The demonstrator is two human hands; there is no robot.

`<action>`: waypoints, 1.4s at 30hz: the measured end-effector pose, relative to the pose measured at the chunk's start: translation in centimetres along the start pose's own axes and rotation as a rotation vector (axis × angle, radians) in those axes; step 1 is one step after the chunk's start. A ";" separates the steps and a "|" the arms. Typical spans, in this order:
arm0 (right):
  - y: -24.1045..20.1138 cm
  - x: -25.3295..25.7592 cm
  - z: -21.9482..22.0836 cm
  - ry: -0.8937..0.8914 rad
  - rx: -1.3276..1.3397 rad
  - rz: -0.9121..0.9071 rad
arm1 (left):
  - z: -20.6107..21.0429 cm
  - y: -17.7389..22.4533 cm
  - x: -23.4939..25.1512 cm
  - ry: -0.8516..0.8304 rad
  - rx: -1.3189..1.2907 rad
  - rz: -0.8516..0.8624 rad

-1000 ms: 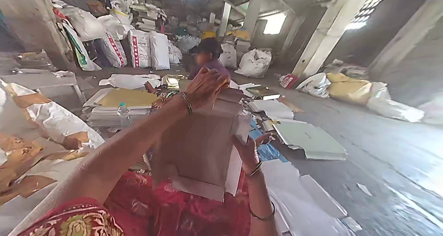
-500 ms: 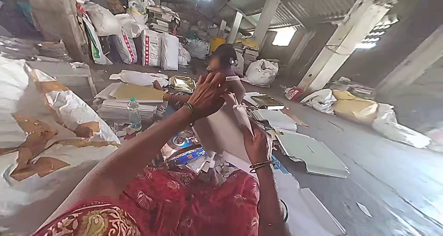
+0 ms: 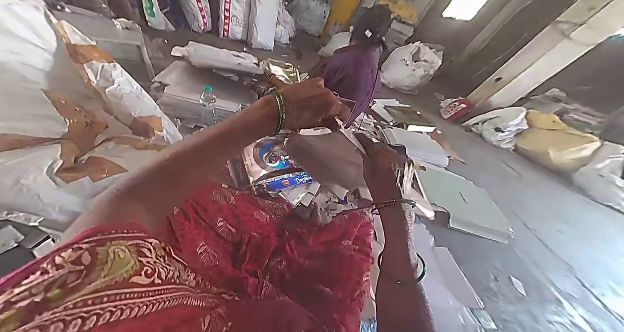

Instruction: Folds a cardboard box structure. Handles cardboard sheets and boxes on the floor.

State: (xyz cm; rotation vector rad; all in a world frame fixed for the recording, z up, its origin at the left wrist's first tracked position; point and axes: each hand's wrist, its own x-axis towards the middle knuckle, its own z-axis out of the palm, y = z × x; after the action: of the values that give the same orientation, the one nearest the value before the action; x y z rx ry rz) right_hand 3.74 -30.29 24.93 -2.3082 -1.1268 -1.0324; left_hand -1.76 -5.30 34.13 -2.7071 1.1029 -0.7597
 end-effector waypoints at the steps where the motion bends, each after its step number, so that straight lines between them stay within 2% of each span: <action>1: 0.1 -0.1 0.2 -0.019 -0.029 -0.020 | 0.4 0.0 -0.3 -0.034 0.015 0.003; 4: -0.6 0.1 0.2 -0.085 -0.127 -0.096 | 2.3 -0.4 -1.2 -0.150 -0.007 -0.066; 7: -1.1 0.5 0.7 -0.136 -0.227 -0.140 | 3.2 -0.4 -1.3 -0.311 -0.185 -0.190; 11: -0.4 1.1 1.8 -0.097 -0.259 -0.204 | 5.8 -1.9 -2.1 -0.172 -0.631 -0.214; 13: 0.0 1.4 2.0 -0.089 -0.270 -0.237 | 6.2 -1.8 -2.3 -0.155 -0.724 -0.251; 16: 0.6 1.7 2.4 -0.089 -0.258 -0.276 | 6.5 -1.3 -2.9 -0.121 -0.704 -0.248; 19: 0.4 2.1 2.3 -0.087 -0.245 -0.267 | 5.9 -0.4 -3.1 -0.159 -0.502 -0.203; 21: 0.5 2.4 2.3 -0.104 -0.246 -0.185 | 5.8 0.3 -3.6 -0.147 -0.456 -0.200; 24: 3.7 3.1 1.6 -0.173 -0.206 0.112 | 5.4 3.4 -5.8 -0.119 -0.661 -0.215; 26: 6.8 3.7 0.9 -0.037 -0.131 0.271 | 5.8 5.5 -7.0 -0.220 -0.604 -0.176; 28: 7.0 4.5 -1.4 0.044 -0.010 0.432 | 7.5 6.2 -7.8 -0.344 -0.486 -0.167; 31: 5.6 4.7 -3.8 0.108 0.174 0.571 | 10.5 4.5 -8.7 -0.543 -0.489 -0.367; 32: 5.4 4.7 -4.2 0.125 0.215 0.581 | 11.2 3.4 -9.1 -0.505 -0.523 -0.448; 33: 5.4 4.6 -4.4 0.138 0.245 0.577 | 11.7 2.2 -9.4 -0.400 -0.538 -0.502; 38: 5.7 3.4 -3.8 0.148 0.326 0.543 | 12.3 -1.0 -9.8 0.286 -0.604 -0.785; 40: 5.0 3.1 -3.5 0.138 0.365 0.535 | 12.2 -0.8 -9.4 0.450 -0.754 -0.847; 42: 4.4 2.8 -2.9 0.137 0.407 0.536 | 11.9 0.1 -9.0 0.543 -1.001 -0.881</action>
State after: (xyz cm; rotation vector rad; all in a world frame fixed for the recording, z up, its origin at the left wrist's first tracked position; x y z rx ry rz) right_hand 7.08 -33.25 28.89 -2.0047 -0.5464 -0.6677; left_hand -1.46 -0.15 20.16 -4.0839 0.2250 -1.3973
